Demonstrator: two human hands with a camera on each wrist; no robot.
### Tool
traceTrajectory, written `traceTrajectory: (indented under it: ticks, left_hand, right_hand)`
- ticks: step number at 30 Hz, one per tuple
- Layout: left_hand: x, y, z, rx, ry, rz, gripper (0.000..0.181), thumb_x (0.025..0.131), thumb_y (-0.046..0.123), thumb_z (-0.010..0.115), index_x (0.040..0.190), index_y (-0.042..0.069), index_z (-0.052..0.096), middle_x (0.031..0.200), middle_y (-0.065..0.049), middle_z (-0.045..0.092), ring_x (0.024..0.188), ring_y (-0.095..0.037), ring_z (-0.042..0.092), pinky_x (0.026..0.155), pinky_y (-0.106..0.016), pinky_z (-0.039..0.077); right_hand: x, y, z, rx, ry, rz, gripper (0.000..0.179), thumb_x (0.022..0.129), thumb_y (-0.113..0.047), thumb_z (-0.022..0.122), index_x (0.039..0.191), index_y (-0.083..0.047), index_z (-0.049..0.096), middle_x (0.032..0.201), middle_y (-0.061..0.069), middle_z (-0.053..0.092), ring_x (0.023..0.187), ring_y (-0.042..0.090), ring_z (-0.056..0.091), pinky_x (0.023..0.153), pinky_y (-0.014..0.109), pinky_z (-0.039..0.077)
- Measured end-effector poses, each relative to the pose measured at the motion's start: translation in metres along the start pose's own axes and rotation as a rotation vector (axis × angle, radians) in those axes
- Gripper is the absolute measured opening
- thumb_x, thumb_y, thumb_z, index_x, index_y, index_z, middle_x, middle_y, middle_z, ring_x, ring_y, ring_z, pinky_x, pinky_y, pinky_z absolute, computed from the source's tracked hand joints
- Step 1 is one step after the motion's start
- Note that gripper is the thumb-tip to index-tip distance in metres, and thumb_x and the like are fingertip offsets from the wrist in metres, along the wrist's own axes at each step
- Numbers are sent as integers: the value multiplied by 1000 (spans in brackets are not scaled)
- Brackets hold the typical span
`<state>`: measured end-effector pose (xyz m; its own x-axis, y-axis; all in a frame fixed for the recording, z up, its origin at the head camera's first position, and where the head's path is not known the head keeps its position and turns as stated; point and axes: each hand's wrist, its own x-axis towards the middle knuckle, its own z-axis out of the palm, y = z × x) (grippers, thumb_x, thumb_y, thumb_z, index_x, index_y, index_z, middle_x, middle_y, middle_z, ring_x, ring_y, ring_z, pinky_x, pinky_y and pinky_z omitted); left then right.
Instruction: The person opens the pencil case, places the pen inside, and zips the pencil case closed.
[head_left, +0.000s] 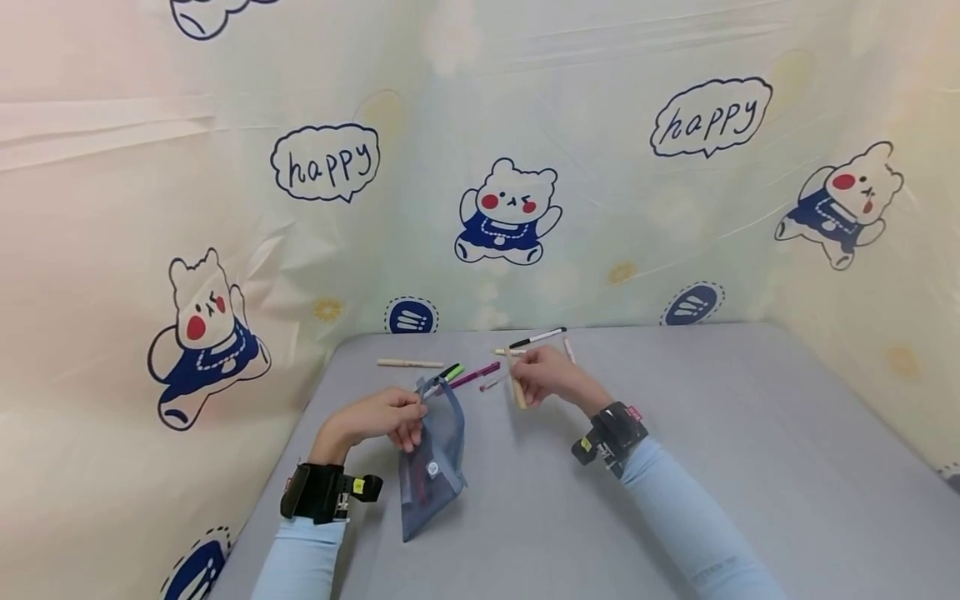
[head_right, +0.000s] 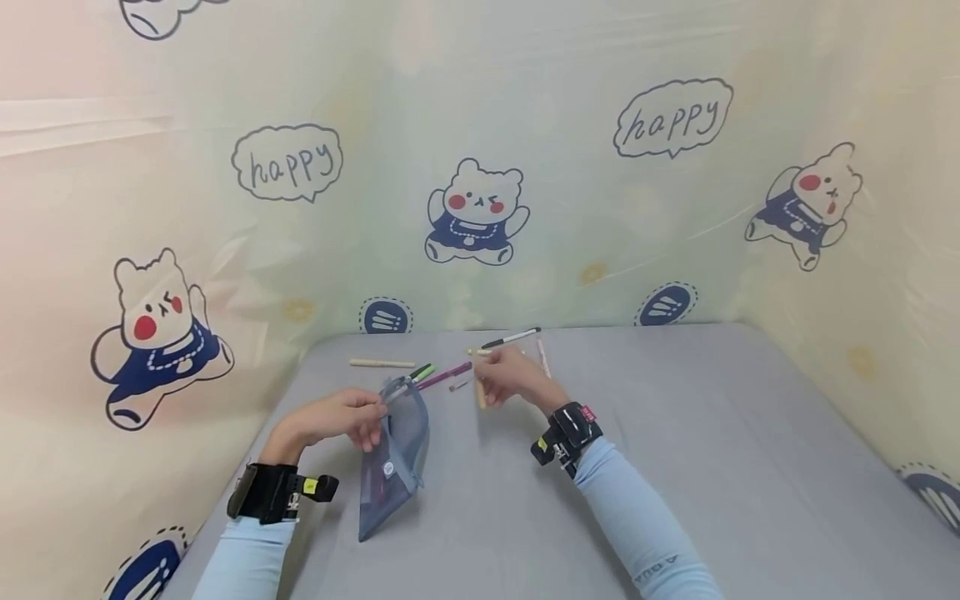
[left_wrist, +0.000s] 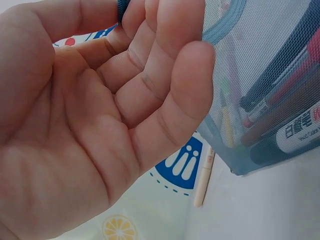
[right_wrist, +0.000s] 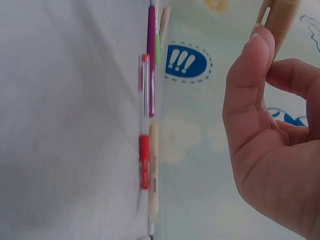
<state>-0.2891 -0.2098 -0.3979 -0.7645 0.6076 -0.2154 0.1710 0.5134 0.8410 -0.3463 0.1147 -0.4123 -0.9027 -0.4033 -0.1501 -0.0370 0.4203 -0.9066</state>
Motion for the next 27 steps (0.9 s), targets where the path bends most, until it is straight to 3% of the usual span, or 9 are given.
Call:
traceTrajectory:
  ticks: [9, 27]
  left_hand:
    - [0, -5, -2, -5, 5, -1, 30, 104, 18, 42, 87, -1, 58, 74, -5, 68, 62, -17, 67, 68, -53, 58]
    - [0, -4, -3, 2, 16, -15, 30, 104, 18, 42, 87, 0, 58, 75, -7, 69, 61, -16, 67, 68, -53, 58]
  right_hand:
    - [-1, -17, 30, 26, -88, -45, 28, 97, -25, 60, 107, 1, 64, 70, 6, 65, 52, 14, 63, 53, 26, 56]
    - [6, -31, 76, 29, -197, -15, 23, 96, -23, 60, 103, -2, 68, 66, 6, 65, 48, 13, 62, 55, 33, 58]
